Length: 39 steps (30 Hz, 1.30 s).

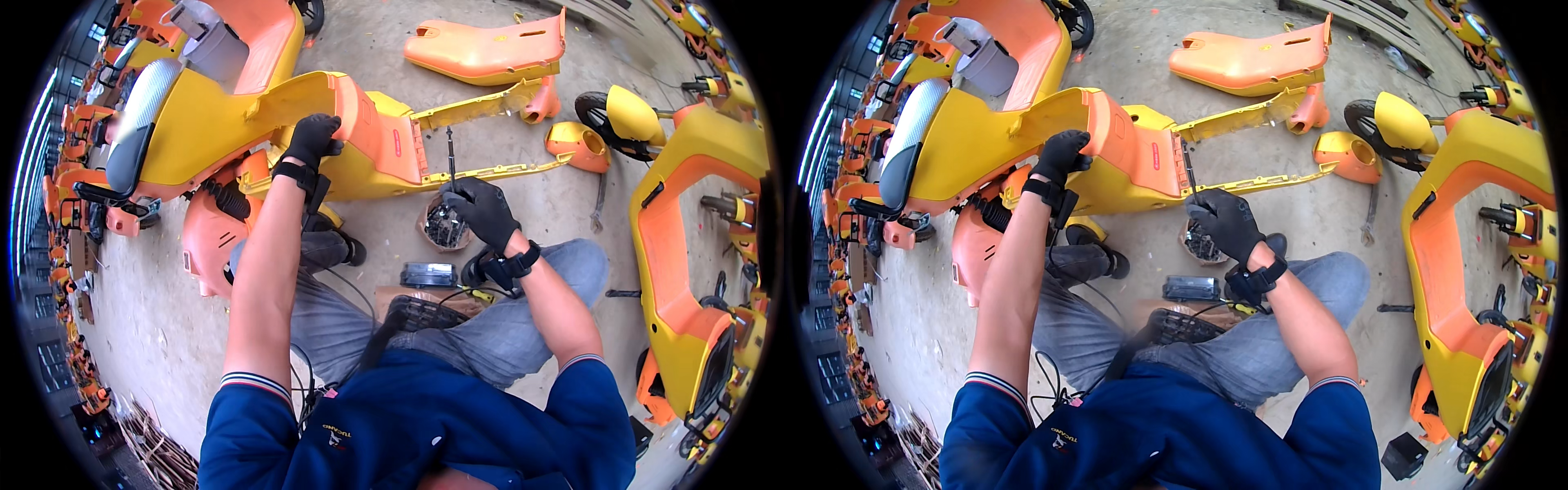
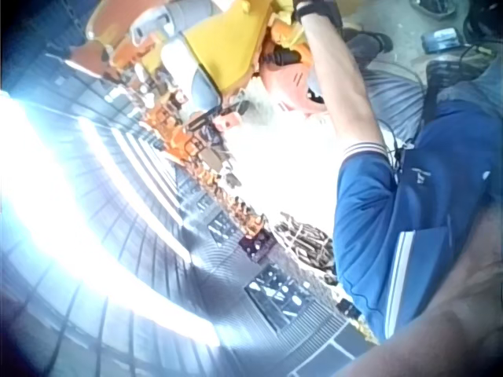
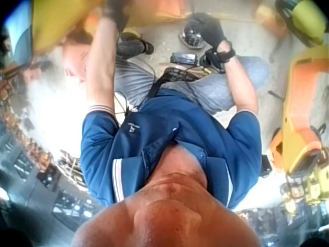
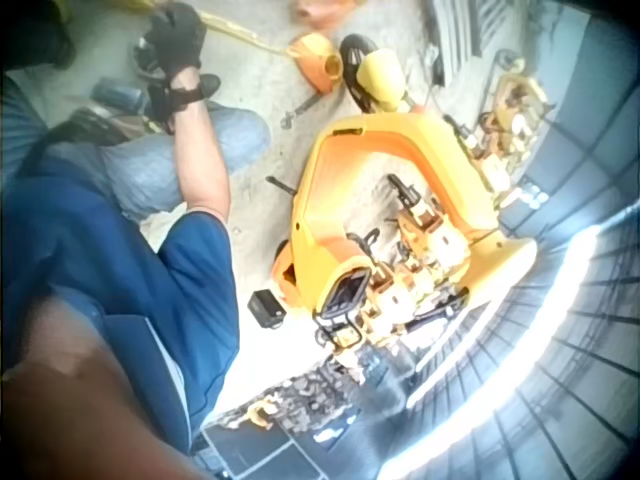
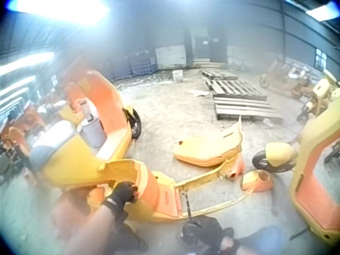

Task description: The person sits on the floor and assembles yellow and orange plastic body panels of a scooter. They use a screwdriver to tighten screws into the plastic components, aligning the parts and securing them together.

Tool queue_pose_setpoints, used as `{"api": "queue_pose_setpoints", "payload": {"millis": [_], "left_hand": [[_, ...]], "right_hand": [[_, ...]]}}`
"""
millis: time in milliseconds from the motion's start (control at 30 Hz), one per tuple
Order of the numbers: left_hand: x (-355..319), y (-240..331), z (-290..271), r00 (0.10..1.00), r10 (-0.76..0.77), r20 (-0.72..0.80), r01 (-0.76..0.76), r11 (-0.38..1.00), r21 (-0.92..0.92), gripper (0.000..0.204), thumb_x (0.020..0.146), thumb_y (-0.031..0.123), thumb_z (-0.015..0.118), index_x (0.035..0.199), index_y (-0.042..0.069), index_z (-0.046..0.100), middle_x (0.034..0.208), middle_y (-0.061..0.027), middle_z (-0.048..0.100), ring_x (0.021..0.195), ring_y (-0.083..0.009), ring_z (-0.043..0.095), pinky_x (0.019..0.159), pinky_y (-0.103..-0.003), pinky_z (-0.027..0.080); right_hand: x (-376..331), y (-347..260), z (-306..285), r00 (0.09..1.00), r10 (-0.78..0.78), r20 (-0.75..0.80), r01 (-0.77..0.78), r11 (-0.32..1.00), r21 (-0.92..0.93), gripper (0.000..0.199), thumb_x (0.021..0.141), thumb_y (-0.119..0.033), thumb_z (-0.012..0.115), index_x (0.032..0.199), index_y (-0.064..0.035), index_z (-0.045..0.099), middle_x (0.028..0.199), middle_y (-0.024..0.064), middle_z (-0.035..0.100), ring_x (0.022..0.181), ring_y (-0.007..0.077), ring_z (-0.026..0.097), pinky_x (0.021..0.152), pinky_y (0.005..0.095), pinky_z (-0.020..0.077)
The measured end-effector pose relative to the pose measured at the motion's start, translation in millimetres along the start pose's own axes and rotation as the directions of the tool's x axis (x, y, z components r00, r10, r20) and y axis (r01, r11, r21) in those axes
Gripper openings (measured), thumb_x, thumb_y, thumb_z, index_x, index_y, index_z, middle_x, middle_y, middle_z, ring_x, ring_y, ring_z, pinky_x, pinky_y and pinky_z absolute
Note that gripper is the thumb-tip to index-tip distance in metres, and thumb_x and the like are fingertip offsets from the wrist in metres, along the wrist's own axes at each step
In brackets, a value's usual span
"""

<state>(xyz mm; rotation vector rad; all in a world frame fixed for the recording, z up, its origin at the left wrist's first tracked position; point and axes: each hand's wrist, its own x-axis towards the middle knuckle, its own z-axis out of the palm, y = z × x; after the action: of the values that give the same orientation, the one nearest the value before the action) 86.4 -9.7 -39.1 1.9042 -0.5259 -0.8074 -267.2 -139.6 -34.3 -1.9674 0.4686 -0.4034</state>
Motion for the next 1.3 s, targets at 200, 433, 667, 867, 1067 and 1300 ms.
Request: {"api": "queue_pose_setpoints", "payload": {"millis": [200,433,667,867,1067,1300], "left_hand": [[-53.7,-0.6,5.5,0.984,-0.152,-0.089,0.154,0.988,0.012,0.04,0.084,0.001,0.06,0.123,0.0,0.053,0.073,-0.0122,0.061,0.048,-0.0201,0.057,0.042,-0.035,0.046],[-102.3,-39.2,-0.5,0.985,-0.165,0.053,0.167,0.986,-0.03,0.036,0.083,-0.002,0.058,0.118,0.005,0.056,0.068,-0.0063,0.057,0.045,-0.0146,0.052,0.04,-0.029,0.041],[-115.1,-51.9,6.7,0.981,-0.194,0.019,0.192,0.978,0.081,0.014,0.077,0.007,0.068,0.088,0.003,0.06,0.063,-0.0052,0.055,0.047,-0.0148,0.053,0.041,-0.031,0.04],[-88.0,-82.9,-2.5,1.0,0.0,-0.01,0.004,0.939,0.345,0.026,0.08,0.025,0.072,0.084,0.001,0.062,0.068,-0.0053,0.06,0.056,-0.0103,0.05,0.052,-0.028,0.041],[-75.1,-86.2,19.9,0.954,0.225,-0.196,-0.142,0.92,0.365,0.053,0.077,0.009,0.07,0.124,-0.006,0.052,0.099,-0.0182,0.067,0.081,-0.0188,0.064,0.072,-0.032,0.051],[-36.4,-99.0,9.0,0.985,0.105,-0.137,-0.09,0.99,0.111,0.053,0.069,-0.002,0.063,0.122,-0.005,0.055,0.103,-0.0153,0.066,0.085,-0.0221,0.063,0.075,-0.031,0.051]], "right_hand": [[2.3,3.8,6.2,1.0,0.003,-0.009,-0.003,1.0,0.01,0.024,0.085,-0.022,0.062,0.095,-0.0008,0.068,0.09,0.0161,0.067,0.085,0.0303,0.065,0.078,0.0364,0.0494],[4.6,-6.4,2.6,0.999,0.04,0.029,-0.04,0.999,-0.016,0.025,0.086,-0.024,0.059,0.092,-0.0001,0.066,0.083,0.0171,0.065,0.078,0.0294,0.063,0.073,0.0367,0.0483],[6.8,-4.7,8.4,0.998,0.068,0.009,-0.068,0.997,0.033,0.026,0.087,-0.025,0.06,0.092,0.0005,0.066,0.083,0.0175,0.065,0.077,0.0262,0.063,0.072,0.0358,0.0487],[7.3,-2.6,12.4,0.999,0.043,0.017,-0.042,0.999,-0.007,0.026,0.087,-0.024,0.061,0.093,0.0005,0.066,0.084,0.0171,0.066,0.076,0.0262,0.064,0.071,0.0354,0.0493],[6.2,1.0,10.8,0.999,0.033,-0.005,-0.032,0.999,0.018,0.026,0.087,-0.025,0.06,0.092,0.0003,0.066,0.082,0.017,0.065,0.075,0.0271,0.063,0.07,0.0357,0.0488],[6.7,-2.6,8.5,1.0,0.001,-0.003,-0.001,1.0,0.011,0.028,0.088,-0.027,0.059,0.092,0.0001,0.065,0.082,0.0174,0.064,0.076,0.0277,0.062,0.071,0.0365,0.0482]]}}
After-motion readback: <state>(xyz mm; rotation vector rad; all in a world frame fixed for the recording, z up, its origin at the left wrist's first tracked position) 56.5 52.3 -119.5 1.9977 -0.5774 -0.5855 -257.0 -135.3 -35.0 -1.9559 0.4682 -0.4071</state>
